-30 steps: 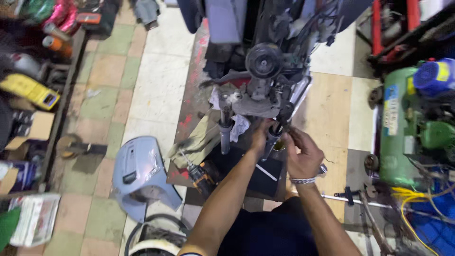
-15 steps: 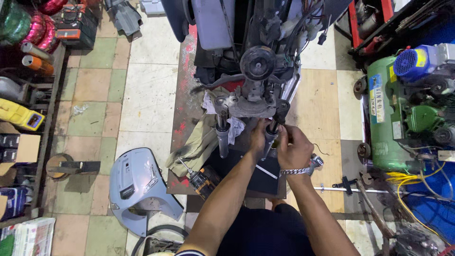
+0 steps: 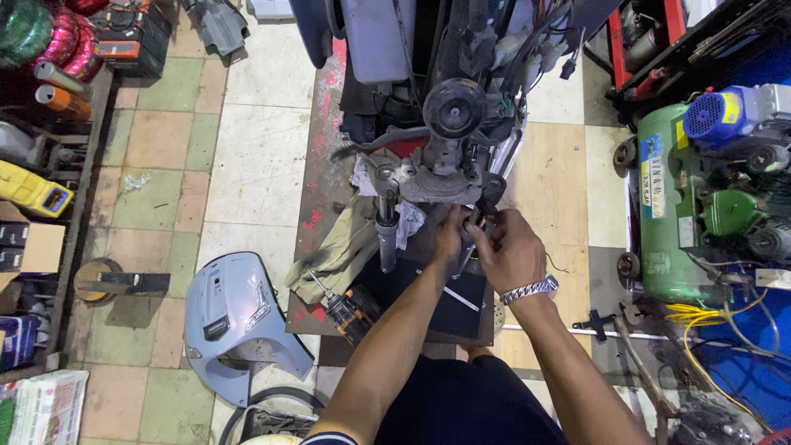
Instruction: The person uses a power drill to remove bolts from a motorcycle component, replaces a silver fork-like part, and applies grease to small metal pins before reassembling the unit.
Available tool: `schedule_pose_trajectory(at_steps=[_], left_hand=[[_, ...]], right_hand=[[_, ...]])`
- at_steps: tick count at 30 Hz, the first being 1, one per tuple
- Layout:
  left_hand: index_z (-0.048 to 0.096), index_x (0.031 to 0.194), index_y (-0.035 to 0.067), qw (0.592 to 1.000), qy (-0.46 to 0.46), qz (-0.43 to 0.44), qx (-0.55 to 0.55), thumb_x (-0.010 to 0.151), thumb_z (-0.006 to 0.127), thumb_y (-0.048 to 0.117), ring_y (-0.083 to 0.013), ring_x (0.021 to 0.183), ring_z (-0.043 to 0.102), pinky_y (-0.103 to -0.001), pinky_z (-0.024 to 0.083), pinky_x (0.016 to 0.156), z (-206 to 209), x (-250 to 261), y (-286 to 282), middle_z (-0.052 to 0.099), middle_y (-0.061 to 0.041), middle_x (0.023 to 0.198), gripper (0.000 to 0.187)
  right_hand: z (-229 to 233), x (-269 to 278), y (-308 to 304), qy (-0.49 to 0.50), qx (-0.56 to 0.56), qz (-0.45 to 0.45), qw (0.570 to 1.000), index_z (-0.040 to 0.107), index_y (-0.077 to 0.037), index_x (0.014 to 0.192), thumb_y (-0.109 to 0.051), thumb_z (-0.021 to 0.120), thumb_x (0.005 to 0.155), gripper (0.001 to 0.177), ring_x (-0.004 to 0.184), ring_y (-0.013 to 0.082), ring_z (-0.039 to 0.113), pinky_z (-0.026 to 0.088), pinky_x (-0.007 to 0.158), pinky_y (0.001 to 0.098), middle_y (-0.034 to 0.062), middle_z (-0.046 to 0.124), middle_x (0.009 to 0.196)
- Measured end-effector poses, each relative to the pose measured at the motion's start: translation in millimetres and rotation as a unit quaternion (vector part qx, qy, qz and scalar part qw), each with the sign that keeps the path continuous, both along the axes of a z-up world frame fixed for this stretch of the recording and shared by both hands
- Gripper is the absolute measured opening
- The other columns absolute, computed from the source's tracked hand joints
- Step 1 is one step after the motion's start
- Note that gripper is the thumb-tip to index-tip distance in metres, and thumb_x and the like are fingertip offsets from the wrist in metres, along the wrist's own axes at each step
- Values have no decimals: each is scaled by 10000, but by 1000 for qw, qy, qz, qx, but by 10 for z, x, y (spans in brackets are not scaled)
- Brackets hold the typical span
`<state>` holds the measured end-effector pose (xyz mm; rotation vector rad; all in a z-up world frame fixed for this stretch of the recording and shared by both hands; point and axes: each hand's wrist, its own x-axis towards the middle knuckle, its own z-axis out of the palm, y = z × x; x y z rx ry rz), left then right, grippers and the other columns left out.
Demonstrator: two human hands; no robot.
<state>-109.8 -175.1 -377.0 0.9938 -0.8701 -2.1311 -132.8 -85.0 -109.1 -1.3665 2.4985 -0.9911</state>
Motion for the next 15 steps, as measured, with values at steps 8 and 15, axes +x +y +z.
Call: schedule_pose_trajectory(at_steps=[8,15], left_hand=[[751,1019,3,999,-8,14,28,1067,449,531,-152,824,623,-327,488,800,48,-13,22,711,-45,919,610],[763,1009,14,1000,-18,17,-5,1051,448,543,-129,827,649,-290,508,798,72,-10,14,734,-35,921,617]], right_hand=[[-25,0,-26,35,51,10,998,609,-28,868,-245,646,1073,300,709,409,662,493,619,499,218,659,768],[-29,-13,-45,45,2,10,999,600,-7,862,-239,673,999,279,662,426,641,492,586,501,225,642,715]])
